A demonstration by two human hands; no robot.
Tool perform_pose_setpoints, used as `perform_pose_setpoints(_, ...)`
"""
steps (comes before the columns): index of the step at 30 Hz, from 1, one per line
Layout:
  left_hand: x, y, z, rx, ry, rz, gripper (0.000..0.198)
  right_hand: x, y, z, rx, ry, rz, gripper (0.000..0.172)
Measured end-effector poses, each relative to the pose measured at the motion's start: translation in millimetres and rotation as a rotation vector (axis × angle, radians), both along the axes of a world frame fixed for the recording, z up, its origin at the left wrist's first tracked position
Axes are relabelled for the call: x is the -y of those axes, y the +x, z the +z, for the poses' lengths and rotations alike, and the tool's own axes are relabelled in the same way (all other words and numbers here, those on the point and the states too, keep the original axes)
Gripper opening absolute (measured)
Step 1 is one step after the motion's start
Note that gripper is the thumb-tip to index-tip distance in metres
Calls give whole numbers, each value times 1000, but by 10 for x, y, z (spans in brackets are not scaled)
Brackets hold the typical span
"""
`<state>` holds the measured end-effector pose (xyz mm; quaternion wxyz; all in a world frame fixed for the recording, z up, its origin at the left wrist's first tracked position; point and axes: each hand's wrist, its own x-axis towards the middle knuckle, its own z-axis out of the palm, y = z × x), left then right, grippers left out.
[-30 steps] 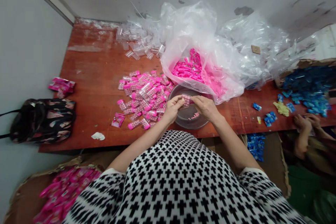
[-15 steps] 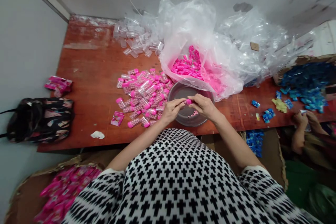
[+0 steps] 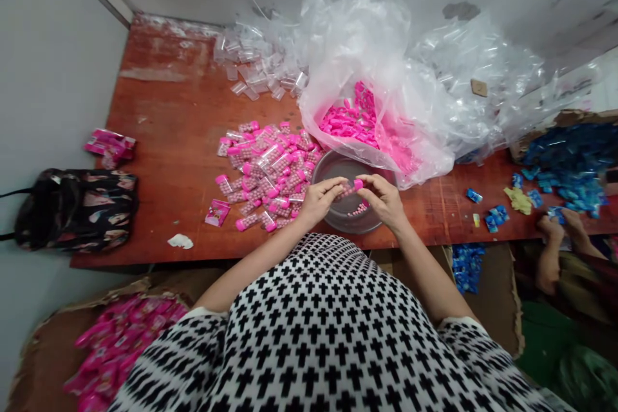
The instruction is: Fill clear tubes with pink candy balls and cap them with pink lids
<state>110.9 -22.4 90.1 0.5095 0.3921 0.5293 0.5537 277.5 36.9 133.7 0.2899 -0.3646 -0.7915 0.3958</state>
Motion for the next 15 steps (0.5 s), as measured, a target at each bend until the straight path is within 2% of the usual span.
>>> perform_pose_setpoints(8, -31, -66, 21, -137, 88, -58, 29, -44, 13, 111, 213, 254, 107, 27)
perform_pose_setpoints(10, -39, -66, 23, -133, 85, -55, 30, -49, -10, 103, 212, 248, 110, 26)
perform_pose_setpoints(15, -48, -38, -26, -86, 66, -6, 30, -49, -96, 4, 67, 110, 27, 22)
